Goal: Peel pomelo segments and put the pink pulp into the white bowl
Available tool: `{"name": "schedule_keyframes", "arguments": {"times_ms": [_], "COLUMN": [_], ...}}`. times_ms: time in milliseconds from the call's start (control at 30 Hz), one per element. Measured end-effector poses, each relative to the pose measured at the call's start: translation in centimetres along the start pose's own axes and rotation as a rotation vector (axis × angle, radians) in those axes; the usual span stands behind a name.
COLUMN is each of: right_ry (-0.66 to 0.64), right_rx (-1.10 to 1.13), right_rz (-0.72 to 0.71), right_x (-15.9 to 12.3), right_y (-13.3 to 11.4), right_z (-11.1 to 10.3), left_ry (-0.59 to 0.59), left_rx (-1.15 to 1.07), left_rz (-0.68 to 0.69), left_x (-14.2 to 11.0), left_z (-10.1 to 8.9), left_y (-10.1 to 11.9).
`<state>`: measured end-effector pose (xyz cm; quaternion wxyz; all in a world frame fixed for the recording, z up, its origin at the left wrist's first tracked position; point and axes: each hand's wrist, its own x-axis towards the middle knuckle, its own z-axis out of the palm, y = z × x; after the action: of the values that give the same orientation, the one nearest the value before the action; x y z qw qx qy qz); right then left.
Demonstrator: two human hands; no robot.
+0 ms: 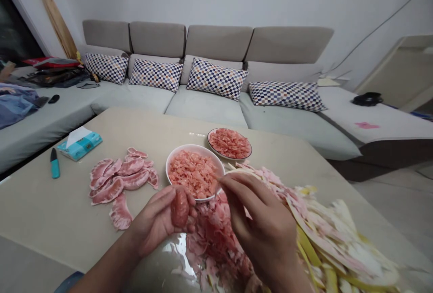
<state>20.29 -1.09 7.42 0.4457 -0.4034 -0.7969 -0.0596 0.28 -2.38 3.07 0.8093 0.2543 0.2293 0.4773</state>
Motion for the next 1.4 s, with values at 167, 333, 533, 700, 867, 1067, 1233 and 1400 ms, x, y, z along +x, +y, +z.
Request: {"name": "schedule_keyframes", "arguments": {"times_ms": [167, 333, 533, 700, 867, 1067, 1233, 1400], "right_ry": [-0.404, -0.668, -0.807, -0.831, -0.602, -0.345, -0.252, -0.228], "right_rx": [0.036, -0.045, 0.001, -0.045, 0.031, 0.074, 0.004, -0.124], "right_rz": [0.024, 0.149, 0.149, 0.131, 0.014, -0.055, -0.182, -0.279], "right_x": [-0.2, -0.1, -0.1, -1.0, -1.2, -0.5, -0.8, -0.8], "right_y": [0.9, 0.2, -0.1, 0.0, -1.2, -1.3, -1.3, -2.2], "right_z": [-1.4, -1.8, -1.6, -1.2, -0.8, 0.0, 1.2, 1.9], "left_ry": [0.058, 0.076, 0.146, 0.149, 0.116, 0.122, 0.128, 0.137], "left_rx": [-0.151, -0.195, -0.183, -0.158, -0.109, -0.079, -0.071, -0.027], "left_rz": [0.025, 0.048, 0.065, 0.062, 0.076, 0.055, 0.062, 0.076], "left_x": [0.2, 0.1, 0.0, -0.1, -0.2, -0.3, -0.5, -0.5], "left_z": [-0.2, -0.2, 0.1, 0.1, 0.0, 0.4, 0.7, 0.5], "left_y": [0.2, 0.0, 0.0, 0.0, 0.0, 0.2, 0.1, -0.1]}}
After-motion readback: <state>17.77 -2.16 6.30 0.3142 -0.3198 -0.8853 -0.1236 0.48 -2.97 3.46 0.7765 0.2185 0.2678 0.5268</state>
